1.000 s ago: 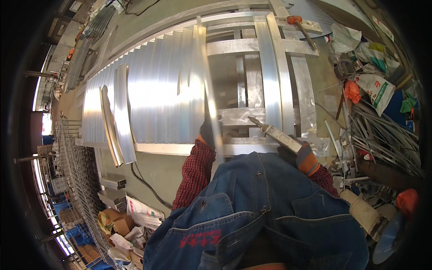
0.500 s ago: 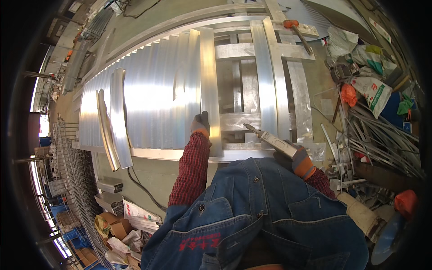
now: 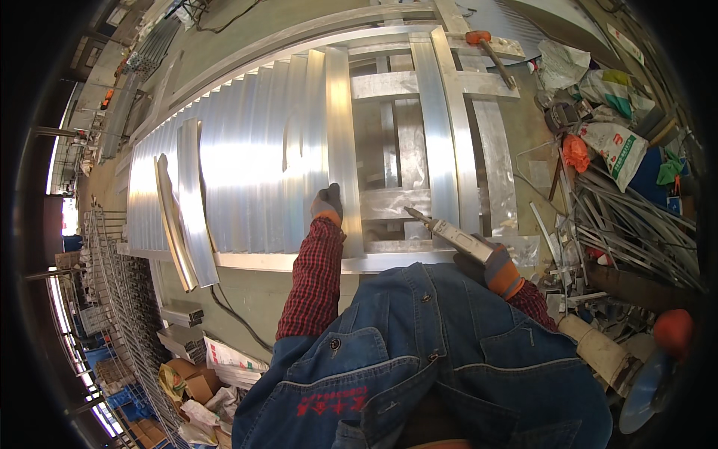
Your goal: The person welds seams on a large aluminum frame using a handheld welding torch. They repeatedly position the torch along joints, weld short segments, and reposition the frame to access different seams.
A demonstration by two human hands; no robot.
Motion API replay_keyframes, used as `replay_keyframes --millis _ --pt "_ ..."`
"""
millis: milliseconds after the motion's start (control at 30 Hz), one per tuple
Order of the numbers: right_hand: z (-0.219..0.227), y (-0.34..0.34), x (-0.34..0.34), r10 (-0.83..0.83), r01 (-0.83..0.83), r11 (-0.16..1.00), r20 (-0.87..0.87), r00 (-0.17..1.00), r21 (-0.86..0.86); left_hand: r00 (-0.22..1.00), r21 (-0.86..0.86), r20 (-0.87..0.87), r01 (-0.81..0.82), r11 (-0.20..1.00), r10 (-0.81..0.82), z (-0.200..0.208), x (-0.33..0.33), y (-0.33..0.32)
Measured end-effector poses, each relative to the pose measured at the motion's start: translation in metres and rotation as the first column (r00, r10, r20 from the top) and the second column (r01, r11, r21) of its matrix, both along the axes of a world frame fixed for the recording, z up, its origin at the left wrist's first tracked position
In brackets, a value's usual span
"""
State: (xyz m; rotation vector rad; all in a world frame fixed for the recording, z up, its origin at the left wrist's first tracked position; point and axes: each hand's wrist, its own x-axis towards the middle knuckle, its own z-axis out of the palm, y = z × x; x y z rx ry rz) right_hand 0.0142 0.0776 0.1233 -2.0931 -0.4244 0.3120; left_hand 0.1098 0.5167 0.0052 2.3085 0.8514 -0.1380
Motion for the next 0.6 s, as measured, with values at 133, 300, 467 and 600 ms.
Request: replay_keyframes --millis 133,300,467,600 --pt "0.001 0.000 0.000 -0.002 0.002 1.000 0.005 1.000 -0.001 1.000 -0.012 0.025 0.018 1.000 -0.018 0.003 -0.001 0.002" --pt "0.000 0.001 0.001 -0.003 0.003 1.000 0.003 1.000 -0.001 0.999 -0.025 0.032 0.020 0.999 -0.019 0.005 0.001 0.004" --pt "-0.002 0.002 0.000 -0.006 0.006 1.000 -0.003 1.000 0.006 0.999 -0.035 0.035 -0.007 0.999 0.008 0.010 0.003 0.002" --pt "-0.005 0.002 -0.001 -0.010 0.011 1.000 -0.013 1.000 0.018 0.999 -0.056 0.034 -0.016 0.998 0.018 0.013 0.004 0.000"
